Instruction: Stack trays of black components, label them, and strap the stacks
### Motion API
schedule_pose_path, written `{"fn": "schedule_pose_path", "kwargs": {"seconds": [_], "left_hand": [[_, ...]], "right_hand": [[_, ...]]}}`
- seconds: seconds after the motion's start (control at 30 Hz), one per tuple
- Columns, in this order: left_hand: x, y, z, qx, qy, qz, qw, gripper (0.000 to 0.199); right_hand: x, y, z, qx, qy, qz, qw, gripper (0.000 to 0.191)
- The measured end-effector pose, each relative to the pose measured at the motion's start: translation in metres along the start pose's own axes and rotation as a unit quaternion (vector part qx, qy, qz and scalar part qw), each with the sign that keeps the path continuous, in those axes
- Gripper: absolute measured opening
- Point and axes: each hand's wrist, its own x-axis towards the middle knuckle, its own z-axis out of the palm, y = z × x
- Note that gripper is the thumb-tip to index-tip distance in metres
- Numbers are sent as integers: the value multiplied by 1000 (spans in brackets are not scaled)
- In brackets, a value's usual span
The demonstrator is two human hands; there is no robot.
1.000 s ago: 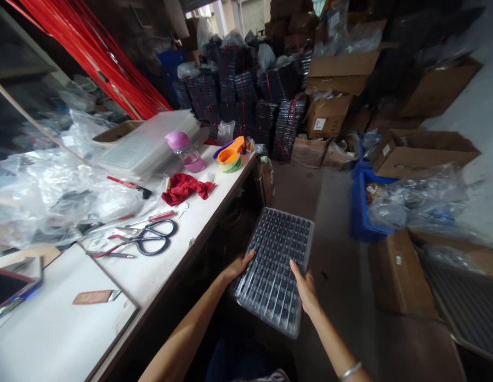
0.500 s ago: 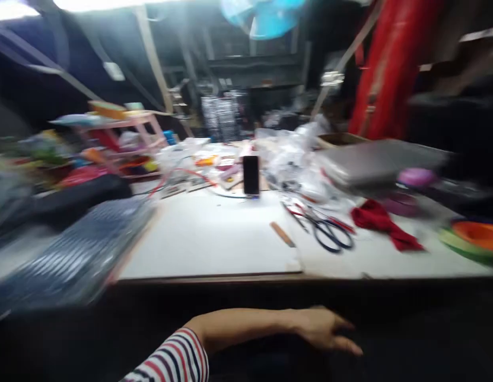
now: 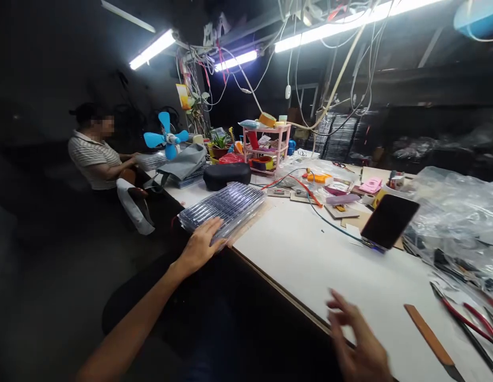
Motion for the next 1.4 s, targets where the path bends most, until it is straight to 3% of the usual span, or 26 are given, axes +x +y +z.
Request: {"fn": "schedule_pose_path", "kwargs": {"seconds": [0.13, 0.2, 0.27, 0.4, 0.5, 0.57, 0.67, 0.73, 0.8, 0.9, 1.0, 1.13, 1.2, 1.27, 1.37, 1.4], "left_hand": [[0, -36, 13, 150, 2, -9, 989, 55], [0, -39, 23, 181, 29, -6, 983, 51], [1, -40, 31, 192, 53, -5, 980, 47], [3, -47, 33, 165, 85, 19, 982, 42], [1, -57, 24, 102, 93, 36, 990, 43], [-2, -65, 16, 49, 130, 15, 990, 42], [-6, -77, 4, -15, 211, -97, 973, 44], [-8, -85, -1, -82, 186, -189, 961, 52], [-7, -93, -5, -183, 125, -267, 938, 61], [-3, -106, -12, -311, 135, -341, 877, 69], [2, -118, -24, -410, 182, -380, 809, 73], [-1, -114, -44, -519, 135, -449, 715, 74], [-8, -99, -50, -545, 72, -453, 702, 60], [-13, -77, -51, -570, -7, -424, 704, 49], [-6, -42, -38, -589, -102, -375, 709, 47], [1, -32, -28, -584, -129, -359, 717, 48]], "right_hand": [[61, -73, 61, -36, -88, -237, 967, 32], [89, -95, 82, -76, -136, -288, 945, 31], [114, -102, 96, -100, -167, -304, 933, 30], [177, -86, 114, -77, -157, -249, 953, 27], [245, -72, 123, -82, -97, -180, 976, 30], [296, -71, 130, -96, -61, -148, 982, 34], [364, -83, 147, -104, -38, -123, 986, 36], [393, -93, 161, -100, -48, -109, 988, 34], [403, -100, 173, -95, -63, -85, 990, 33], [388, -100, 177, -94, -53, -28, 994, 37], [348, -93, 160, -72, -66, 30, 995, 44], [276, -79, 109, 26, -198, 76, 977, 60], [236, -62, 78, 132, -307, 114, 936, 61], [195, -36, 47, 224, -346, 166, 896, 59], [134, 8, 4, 220, -253, 288, 897, 69], [115, 19, -8, 188, -199, 309, 911, 73]]}}
